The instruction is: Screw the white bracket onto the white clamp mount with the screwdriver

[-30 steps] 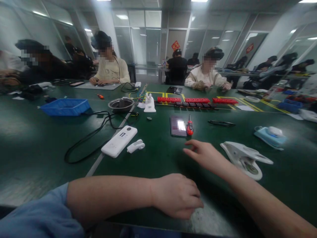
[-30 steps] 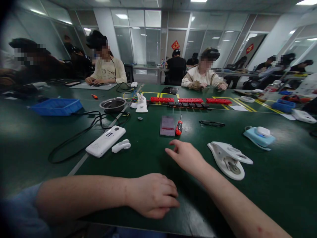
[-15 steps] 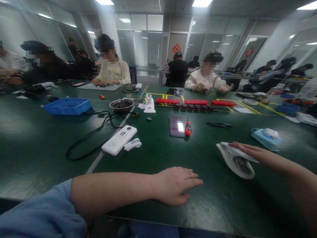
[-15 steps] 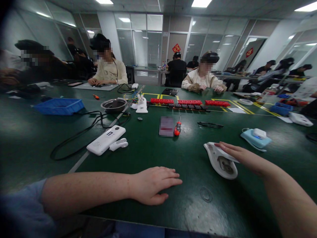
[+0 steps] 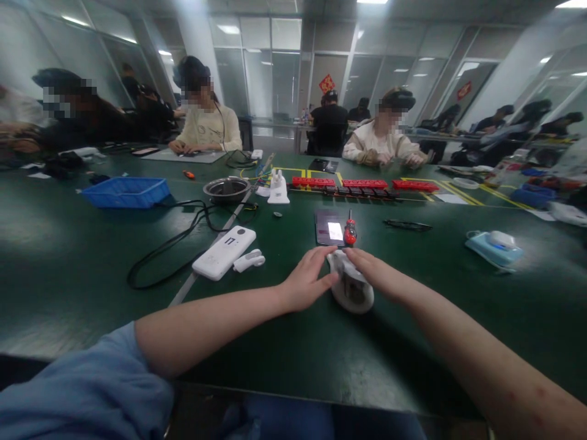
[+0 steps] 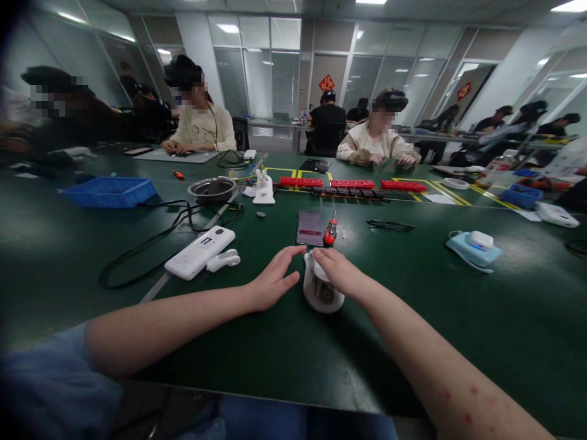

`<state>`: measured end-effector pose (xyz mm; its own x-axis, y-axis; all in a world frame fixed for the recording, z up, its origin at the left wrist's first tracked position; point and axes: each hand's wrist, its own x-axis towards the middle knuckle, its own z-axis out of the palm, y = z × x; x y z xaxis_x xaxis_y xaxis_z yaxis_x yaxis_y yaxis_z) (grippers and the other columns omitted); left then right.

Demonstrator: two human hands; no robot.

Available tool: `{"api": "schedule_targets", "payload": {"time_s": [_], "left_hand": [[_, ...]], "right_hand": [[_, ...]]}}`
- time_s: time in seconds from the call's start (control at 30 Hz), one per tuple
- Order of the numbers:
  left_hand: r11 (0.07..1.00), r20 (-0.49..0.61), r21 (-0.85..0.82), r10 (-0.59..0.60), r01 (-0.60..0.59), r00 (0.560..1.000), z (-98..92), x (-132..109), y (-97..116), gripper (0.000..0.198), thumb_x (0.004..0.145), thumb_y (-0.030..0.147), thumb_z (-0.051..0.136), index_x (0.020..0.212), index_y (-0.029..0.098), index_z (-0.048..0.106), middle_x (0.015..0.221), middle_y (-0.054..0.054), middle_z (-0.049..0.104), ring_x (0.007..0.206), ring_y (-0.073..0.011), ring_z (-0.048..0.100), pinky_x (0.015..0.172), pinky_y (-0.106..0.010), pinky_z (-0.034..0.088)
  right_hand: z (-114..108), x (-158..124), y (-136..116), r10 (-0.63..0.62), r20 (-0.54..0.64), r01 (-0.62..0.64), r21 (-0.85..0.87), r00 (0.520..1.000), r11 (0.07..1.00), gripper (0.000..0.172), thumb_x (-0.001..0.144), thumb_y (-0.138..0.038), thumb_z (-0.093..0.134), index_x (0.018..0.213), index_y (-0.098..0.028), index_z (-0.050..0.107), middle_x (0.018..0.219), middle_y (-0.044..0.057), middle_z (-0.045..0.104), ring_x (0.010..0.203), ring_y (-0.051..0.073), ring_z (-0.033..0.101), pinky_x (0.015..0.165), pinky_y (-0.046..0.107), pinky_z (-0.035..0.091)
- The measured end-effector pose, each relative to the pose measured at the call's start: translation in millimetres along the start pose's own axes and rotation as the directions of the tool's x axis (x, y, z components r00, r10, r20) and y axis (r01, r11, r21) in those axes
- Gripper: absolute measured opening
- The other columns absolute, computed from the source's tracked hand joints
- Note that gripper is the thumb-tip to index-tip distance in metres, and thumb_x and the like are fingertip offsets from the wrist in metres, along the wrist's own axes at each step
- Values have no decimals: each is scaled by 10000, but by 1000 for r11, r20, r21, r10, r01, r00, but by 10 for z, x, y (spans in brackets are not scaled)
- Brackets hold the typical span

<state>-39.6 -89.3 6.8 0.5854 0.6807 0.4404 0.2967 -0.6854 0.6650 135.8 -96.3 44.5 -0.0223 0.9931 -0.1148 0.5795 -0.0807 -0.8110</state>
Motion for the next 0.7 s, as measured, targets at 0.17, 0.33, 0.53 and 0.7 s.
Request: {"api": "schedule_targets", "payload": {"time_s": [0.17,0.33,0.53,0.7], "left_hand": [[995,-26,24,-93,94,995,-116,67,-242,686,834,584,132,1306,101,250,1342,-148,323,1255,-191,270,1045,-359,203],[986,39,7,-166,166,985,-183,61,-326,811,772,653,45,1355,93,114,1400,-171,216,1290,-228,209,1045,-401,185],[978,328,207,-85,16,941,-270,117,-380,1008,640,760,328,1365,175,-59,1442,-139,6,1311,-314,63,1024,-535,64],[930,298,351,-218,106,929,-222,137,-387,1083,587,740,451,1367,160,-26,1432,-174,81,1305,-313,115,1024,-506,130]], "right_hand": [[279,71,-130,-146,-77,150,54,986,987,526,858,-503,209,1206,-196,457,1202,70,498,1056,203,493,824,348,430],[151,-341,70,-532,-247,490,-216,810,845,231,766,-377,460,847,-201,586,982,92,576,981,231,488,853,375,371],[176,-535,246,-495,174,481,-638,851,601,270,807,-300,426,973,-178,600,745,88,635,622,190,569,549,298,425],[200,-367,246,-447,287,512,-664,847,545,278,810,-305,416,916,-147,618,759,112,643,631,205,585,562,311,449]]}}
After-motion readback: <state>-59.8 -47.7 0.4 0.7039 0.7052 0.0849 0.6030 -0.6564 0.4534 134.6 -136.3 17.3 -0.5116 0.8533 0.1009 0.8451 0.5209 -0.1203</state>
